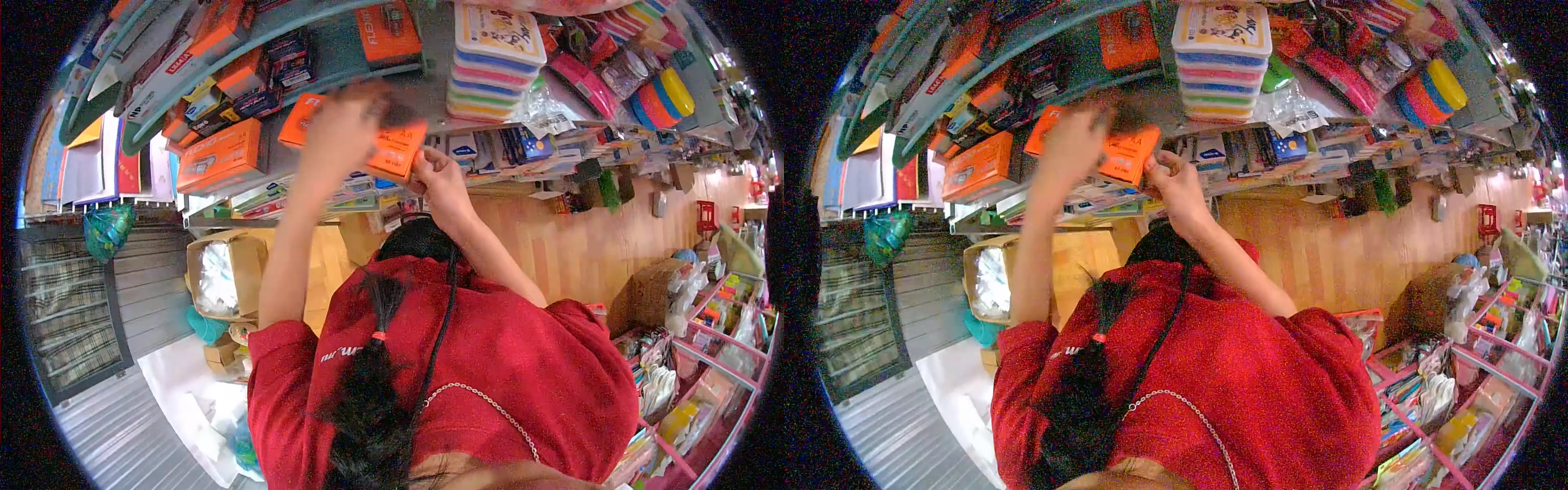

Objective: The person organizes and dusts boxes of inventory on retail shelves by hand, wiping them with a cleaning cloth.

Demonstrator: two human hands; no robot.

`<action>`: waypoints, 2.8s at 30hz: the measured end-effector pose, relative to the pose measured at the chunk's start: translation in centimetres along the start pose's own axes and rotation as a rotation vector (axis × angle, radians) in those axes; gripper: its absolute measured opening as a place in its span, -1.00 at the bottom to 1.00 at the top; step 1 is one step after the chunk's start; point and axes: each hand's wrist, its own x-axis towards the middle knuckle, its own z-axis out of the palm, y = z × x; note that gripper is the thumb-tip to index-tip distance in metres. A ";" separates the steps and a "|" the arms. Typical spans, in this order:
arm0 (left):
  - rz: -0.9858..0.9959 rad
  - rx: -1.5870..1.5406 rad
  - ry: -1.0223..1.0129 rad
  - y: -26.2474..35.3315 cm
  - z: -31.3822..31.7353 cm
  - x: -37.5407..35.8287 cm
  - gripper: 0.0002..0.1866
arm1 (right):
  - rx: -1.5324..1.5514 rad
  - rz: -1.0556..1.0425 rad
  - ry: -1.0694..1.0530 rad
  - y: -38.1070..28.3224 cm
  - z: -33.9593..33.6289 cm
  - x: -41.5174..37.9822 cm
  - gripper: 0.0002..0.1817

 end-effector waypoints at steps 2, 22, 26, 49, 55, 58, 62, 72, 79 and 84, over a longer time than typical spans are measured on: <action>-0.018 0.039 0.200 -3.2 -0.8 0.3 -0.70 | -0.011 0.003 0.041 -0.2 0.6 -0.1 -0.58; 0.164 0.169 0.534 -5.9 1.2 -1.4 -0.64 | -0.048 -0.038 0.004 -0.4 0.5 0.0 -0.68; 0.298 -0.030 0.332 0.7 3.6 -3.1 -0.65 | -0.027 -0.046 0.160 0.2 0.8 -0.1 -0.71; 0.534 -0.073 1.008 -3.8 7.1 -4.7 -0.66 | 0.076 0.014 0.049 -1.3 1.4 -0.5 -0.63; 0.510 -0.833 1.617 -3.0 8.0 -5.2 -0.47 | -0.001 0.021 -0.017 -0.6 0.2 0.2 -0.68; 0.419 -0.617 1.137 -0.9 12.2 -5.9 -0.50 | 0.031 0.034 -0.015 -0.7 0.2 0.2 -0.70; 0.487 -0.181 0.958 -0.3 15.4 -6.1 -0.45 | 0.077 -0.026 0.019 -2.6 1.6 -1.2 -0.66; 0.028 -0.667 1.169 0.9 12.0 -3.5 -0.53 | 0.043 0.052 -0.061 -1.2 0.5 0.2 -0.63; -0.086 -0.889 1.089 1.9 14.7 -4.3 -0.42 | 0.053 0.096 -0.087 -1.9 0.8 -0.1 -0.69; -0.260 -0.929 1.140 -1.2 11.3 -3.1 -0.38 | 0.004 0.098 -0.160 -2.0 -0.2 0.4 -0.65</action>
